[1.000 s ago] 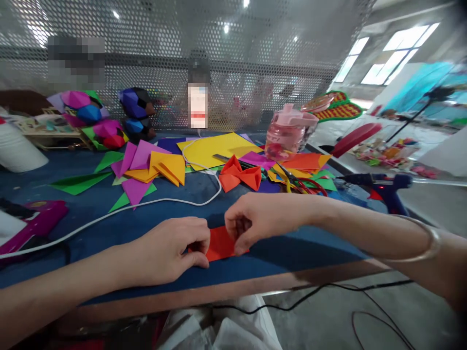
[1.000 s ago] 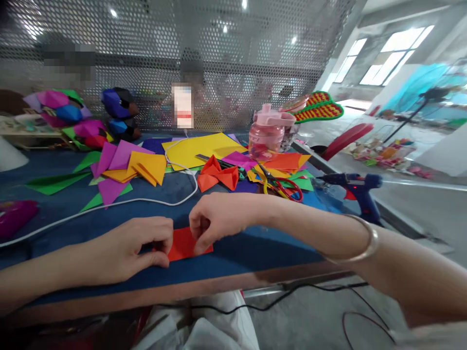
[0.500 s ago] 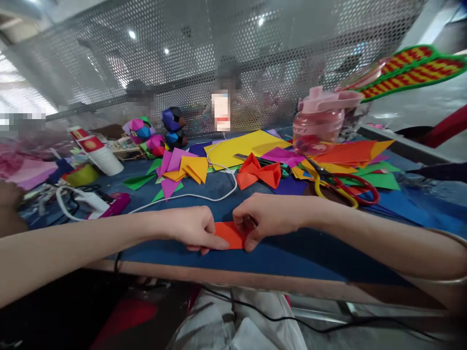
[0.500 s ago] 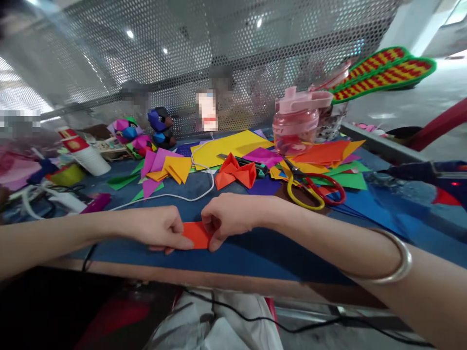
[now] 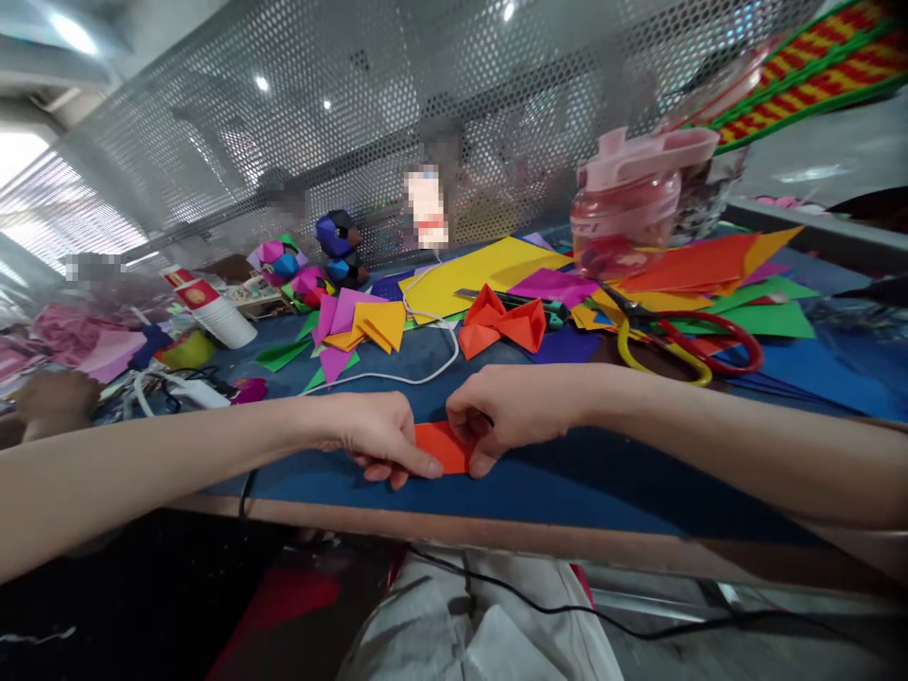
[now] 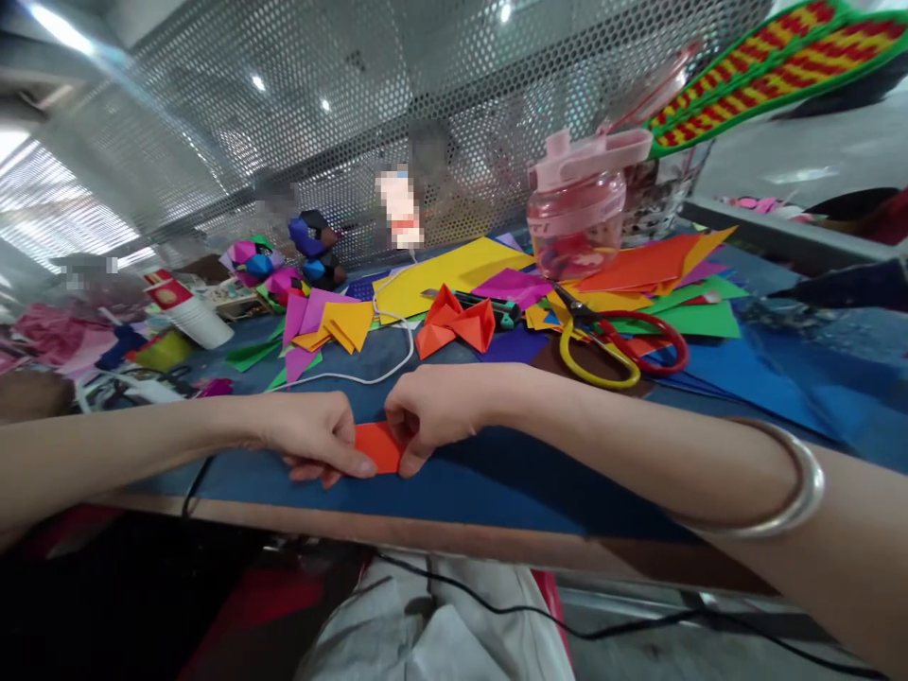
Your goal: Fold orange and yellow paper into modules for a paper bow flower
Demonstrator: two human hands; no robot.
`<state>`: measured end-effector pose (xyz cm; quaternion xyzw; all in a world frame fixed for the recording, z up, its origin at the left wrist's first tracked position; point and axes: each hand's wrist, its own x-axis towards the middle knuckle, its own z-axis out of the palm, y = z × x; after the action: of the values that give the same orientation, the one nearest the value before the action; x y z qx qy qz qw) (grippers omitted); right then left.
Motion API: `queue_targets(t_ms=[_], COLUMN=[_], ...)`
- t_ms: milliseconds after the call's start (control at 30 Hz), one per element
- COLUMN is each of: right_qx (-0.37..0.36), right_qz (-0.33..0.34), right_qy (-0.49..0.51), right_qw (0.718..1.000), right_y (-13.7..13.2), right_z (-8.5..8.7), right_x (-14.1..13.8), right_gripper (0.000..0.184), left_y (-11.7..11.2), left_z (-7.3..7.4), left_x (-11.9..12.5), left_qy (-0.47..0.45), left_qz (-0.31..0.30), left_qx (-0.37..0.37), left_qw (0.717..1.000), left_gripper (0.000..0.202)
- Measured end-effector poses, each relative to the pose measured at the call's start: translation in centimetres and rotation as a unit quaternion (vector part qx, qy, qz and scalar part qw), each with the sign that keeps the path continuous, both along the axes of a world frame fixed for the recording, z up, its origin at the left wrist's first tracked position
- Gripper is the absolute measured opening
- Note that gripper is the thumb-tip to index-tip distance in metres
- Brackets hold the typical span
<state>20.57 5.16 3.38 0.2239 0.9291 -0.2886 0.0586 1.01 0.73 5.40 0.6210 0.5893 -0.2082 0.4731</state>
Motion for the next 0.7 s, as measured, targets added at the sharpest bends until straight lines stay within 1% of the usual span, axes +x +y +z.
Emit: queue_targets(t_ms=[167, 433, 700], right_qx=[-0.002, -0.003, 0.004], right_qz=[0.002, 0.004, 0.013], right_qy=[0.0, -0.001, 0.002], right_qw=[1.0, 1.0, 1.0], right_y=[0.0, 0.1, 0.1], right_z=[0.0, -0.1, -0.1], right_x=[0.0, 0.0, 0.1], right_gripper=[0.035, 0.033, 0.033], left_y=[-0.2, -0.7, -1.1], left_z=[-0.1, -0.3, -0.4], left_x=[-0.3, -1.4, -2.4], left_qy=[-0.004, -0.011, -0.014], left_qz=[0.023, 0.043, 0.058], left_qx=[-0.003, 0.004, 0.008], left_qw=[1.0, 0.999, 0.998], left_gripper=[0.057, 0.044, 0.044])
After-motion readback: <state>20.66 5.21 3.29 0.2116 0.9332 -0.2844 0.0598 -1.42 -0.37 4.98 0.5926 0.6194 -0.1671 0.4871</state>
